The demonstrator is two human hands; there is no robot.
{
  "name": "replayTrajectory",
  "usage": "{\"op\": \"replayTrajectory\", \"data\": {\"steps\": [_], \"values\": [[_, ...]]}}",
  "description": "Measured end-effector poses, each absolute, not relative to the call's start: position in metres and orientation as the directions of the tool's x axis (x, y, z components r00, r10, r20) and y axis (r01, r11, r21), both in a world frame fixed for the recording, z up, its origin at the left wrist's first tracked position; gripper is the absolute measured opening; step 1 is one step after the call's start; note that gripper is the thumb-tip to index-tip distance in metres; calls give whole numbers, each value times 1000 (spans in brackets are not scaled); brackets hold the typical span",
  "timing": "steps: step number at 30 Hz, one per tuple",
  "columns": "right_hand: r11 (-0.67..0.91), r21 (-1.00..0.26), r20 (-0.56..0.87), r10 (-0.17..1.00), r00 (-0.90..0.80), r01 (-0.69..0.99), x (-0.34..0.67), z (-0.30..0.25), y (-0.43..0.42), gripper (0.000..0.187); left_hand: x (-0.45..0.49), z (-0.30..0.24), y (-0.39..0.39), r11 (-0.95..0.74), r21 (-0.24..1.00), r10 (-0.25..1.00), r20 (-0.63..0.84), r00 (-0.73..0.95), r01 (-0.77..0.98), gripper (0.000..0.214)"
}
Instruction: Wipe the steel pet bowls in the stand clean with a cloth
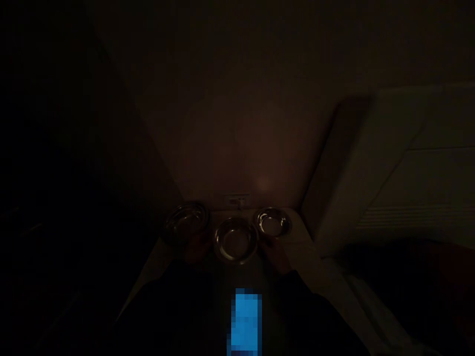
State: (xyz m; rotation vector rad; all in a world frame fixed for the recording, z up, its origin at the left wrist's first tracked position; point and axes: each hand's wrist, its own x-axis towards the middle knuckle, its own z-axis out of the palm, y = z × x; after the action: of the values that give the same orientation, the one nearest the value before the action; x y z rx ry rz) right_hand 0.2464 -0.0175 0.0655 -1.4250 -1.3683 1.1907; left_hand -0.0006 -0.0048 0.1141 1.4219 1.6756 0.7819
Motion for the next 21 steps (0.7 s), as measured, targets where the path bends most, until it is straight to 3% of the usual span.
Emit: {"op": "replayTrajectory", "data": {"steps": [21], "values": [[-60, -935, -48, 998, 43, 349, 247, 45, -6, 31, 2, 103, 12, 160, 805, 980, -198, 3, 571, 27]]}}
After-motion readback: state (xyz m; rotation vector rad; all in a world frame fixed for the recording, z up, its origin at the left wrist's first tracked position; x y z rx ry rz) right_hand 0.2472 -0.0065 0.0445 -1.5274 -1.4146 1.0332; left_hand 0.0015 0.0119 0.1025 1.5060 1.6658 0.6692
